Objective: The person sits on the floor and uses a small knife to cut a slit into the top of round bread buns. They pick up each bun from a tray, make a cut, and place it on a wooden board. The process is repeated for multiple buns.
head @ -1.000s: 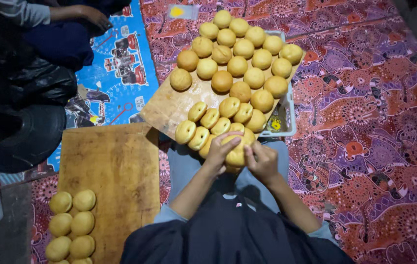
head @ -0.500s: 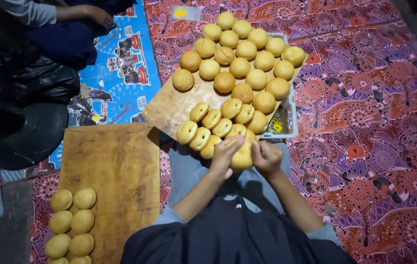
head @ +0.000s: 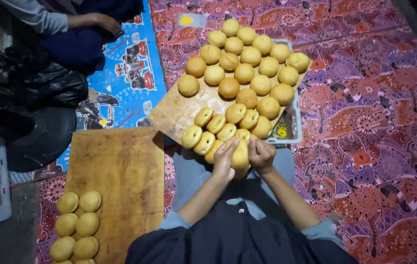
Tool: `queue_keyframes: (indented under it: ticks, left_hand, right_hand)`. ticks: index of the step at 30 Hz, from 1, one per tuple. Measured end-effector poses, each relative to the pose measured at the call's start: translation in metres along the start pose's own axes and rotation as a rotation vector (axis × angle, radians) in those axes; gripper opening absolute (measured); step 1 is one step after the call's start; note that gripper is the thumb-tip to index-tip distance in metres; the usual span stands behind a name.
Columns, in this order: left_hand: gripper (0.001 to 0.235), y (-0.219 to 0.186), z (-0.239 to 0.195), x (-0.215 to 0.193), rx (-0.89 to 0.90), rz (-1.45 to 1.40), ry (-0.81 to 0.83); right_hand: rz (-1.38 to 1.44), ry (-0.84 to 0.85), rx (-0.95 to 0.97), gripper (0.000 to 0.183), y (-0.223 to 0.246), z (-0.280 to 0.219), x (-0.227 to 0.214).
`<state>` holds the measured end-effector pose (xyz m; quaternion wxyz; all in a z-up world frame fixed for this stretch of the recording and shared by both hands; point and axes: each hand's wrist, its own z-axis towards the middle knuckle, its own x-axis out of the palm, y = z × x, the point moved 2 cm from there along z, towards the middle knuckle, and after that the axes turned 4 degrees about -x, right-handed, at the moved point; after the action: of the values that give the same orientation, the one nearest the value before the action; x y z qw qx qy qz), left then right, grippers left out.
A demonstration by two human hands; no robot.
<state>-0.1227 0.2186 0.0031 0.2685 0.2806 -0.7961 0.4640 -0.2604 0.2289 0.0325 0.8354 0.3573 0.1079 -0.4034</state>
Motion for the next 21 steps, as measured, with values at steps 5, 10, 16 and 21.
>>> queue_keyframes:
  ticks: [5,10,16,21]
  left_hand:
    - [0.033,-0.008,0.016,-0.022,-0.081,-0.002,0.208]
    - [0.03,0.028,0.018,-0.033,-0.026,-0.185,0.006]
    - [0.026,0.014,0.039,-0.049,0.025,-0.153,0.025]
    - [0.026,0.018,0.039,-0.05,0.012,-0.146,0.022]
  right_hand:
    - [0.42,0.309,0.318,0.03,-0.009,-0.01,0.014]
    - [0.172,0.325,0.081,0.035,-0.01,0.016,0.021]
    - [0.138,0.154,-0.053,0.023,0.014,0.027,0.024]
    - [0.238,0.359,0.201,0.028,0.004,0.02,0.03]
